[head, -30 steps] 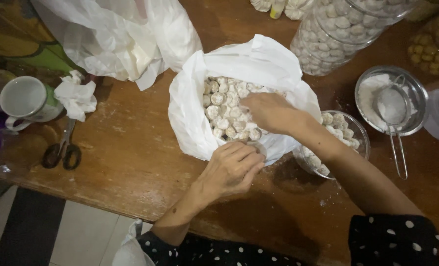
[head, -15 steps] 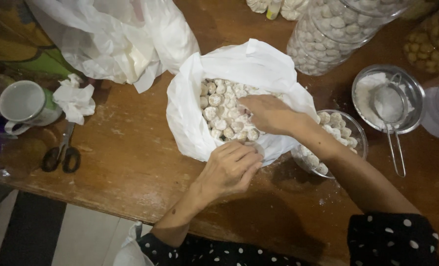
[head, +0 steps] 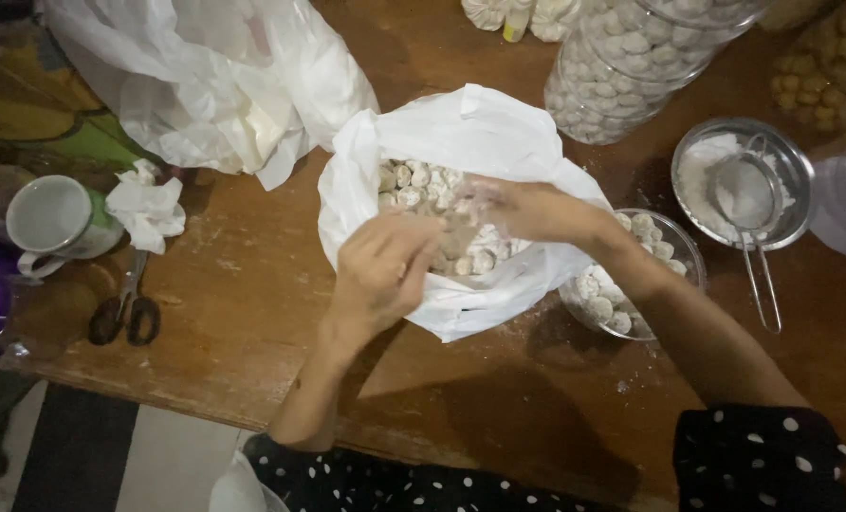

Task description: Transferring small flour-coated pastries from a large plastic bag into a small bowl by hand.

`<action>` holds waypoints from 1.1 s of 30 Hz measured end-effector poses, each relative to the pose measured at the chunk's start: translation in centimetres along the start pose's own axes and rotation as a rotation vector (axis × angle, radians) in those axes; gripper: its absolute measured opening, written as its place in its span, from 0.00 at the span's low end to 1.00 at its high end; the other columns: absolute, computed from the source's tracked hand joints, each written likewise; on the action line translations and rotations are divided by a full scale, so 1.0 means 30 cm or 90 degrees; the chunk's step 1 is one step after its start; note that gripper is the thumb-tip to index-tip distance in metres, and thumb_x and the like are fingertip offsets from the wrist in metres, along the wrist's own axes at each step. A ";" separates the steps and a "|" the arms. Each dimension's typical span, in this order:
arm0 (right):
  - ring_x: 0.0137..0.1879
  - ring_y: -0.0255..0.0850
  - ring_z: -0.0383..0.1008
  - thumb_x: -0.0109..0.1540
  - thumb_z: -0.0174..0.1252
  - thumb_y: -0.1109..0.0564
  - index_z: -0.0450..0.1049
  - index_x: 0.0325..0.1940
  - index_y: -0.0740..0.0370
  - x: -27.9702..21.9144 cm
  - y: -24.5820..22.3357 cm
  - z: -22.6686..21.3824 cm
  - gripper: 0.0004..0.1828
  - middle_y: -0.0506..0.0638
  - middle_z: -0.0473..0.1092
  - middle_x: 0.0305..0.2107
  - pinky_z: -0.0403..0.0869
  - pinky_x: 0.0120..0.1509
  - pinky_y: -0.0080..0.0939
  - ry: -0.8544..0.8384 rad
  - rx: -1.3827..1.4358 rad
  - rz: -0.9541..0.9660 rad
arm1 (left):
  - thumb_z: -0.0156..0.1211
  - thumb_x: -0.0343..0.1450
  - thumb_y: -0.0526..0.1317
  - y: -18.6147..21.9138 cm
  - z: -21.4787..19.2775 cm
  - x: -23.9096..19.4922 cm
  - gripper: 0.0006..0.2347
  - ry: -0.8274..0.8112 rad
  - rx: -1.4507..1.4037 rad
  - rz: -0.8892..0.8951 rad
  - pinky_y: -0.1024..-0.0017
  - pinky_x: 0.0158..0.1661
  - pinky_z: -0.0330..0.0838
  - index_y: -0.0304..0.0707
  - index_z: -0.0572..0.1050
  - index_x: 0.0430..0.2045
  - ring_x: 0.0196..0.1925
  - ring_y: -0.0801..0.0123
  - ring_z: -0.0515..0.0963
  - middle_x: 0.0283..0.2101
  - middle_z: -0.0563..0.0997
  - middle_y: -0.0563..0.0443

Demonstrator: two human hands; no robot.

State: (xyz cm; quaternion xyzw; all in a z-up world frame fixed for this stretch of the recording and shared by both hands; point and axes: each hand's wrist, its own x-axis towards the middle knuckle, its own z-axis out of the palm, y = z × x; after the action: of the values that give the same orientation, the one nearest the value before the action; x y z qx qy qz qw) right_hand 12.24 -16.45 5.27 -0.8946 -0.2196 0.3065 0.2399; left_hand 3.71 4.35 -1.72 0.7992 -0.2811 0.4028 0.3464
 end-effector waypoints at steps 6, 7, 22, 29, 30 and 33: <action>0.28 0.38 0.78 0.66 0.51 0.57 0.75 0.59 0.58 0.050 0.132 0.028 0.18 0.57 0.77 0.24 0.79 0.37 0.36 0.052 0.343 -0.038 | 0.61 0.72 0.34 -0.013 -0.044 0.001 0.07 0.033 -0.011 -0.051 0.55 0.55 0.75 0.35 0.81 0.40 0.41 0.53 0.84 0.39 0.84 0.46; 0.32 0.39 0.78 0.66 0.51 0.59 0.74 0.60 0.60 0.048 0.135 0.026 0.18 0.58 0.76 0.29 0.79 0.41 0.38 0.039 0.369 -0.057 | 0.61 0.71 0.32 -0.014 -0.041 -0.003 0.06 0.042 -0.011 -0.062 0.54 0.57 0.74 0.34 0.81 0.38 0.40 0.53 0.85 0.38 0.84 0.45; 0.46 0.44 0.81 0.55 0.67 0.45 0.78 0.56 0.37 0.094 0.168 0.081 0.23 0.50 0.80 0.37 0.77 0.54 0.46 0.199 0.117 -0.013 | 0.65 0.70 0.36 -0.012 -0.020 -0.035 0.02 0.063 -0.005 -0.022 0.48 0.65 0.65 0.39 0.81 0.28 0.37 0.60 0.84 0.34 0.84 0.49; 0.47 0.52 0.81 0.53 0.65 0.51 0.78 0.53 0.42 0.061 0.093 0.077 0.22 0.53 0.79 0.37 0.76 0.53 0.51 0.211 0.042 -0.087 | 0.64 0.70 0.36 0.004 -0.013 -0.033 0.03 0.055 -0.014 -0.017 0.46 0.67 0.62 0.38 0.81 0.28 0.38 0.61 0.84 0.34 0.84 0.49; 0.47 0.52 0.81 0.53 0.65 0.51 0.78 0.53 0.42 0.061 0.109 0.072 0.22 0.53 0.79 0.37 0.76 0.53 0.51 0.212 0.042 -0.086 | 0.64 0.70 0.36 0.005 -0.012 -0.032 0.03 0.055 -0.015 -0.017 0.46 0.67 0.62 0.38 0.81 0.28 0.38 0.61 0.84 0.34 0.84 0.49; 0.44 0.54 0.80 0.54 0.63 0.54 0.78 0.50 0.51 0.010 0.103 0.043 0.19 0.57 0.76 0.34 0.74 0.49 0.55 0.251 0.090 -0.147 | 0.65 0.70 0.37 0.006 -0.010 -0.028 0.03 0.053 -0.025 -0.008 0.45 0.67 0.61 0.38 0.82 0.29 0.38 0.60 0.85 0.35 0.84 0.49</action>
State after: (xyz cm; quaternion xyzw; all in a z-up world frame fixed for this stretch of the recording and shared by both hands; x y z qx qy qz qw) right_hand 12.38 -18.37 2.50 -0.8871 -0.2470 0.1113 0.3738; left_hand 2.99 4.62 -2.24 0.7767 -0.2691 0.4278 0.3760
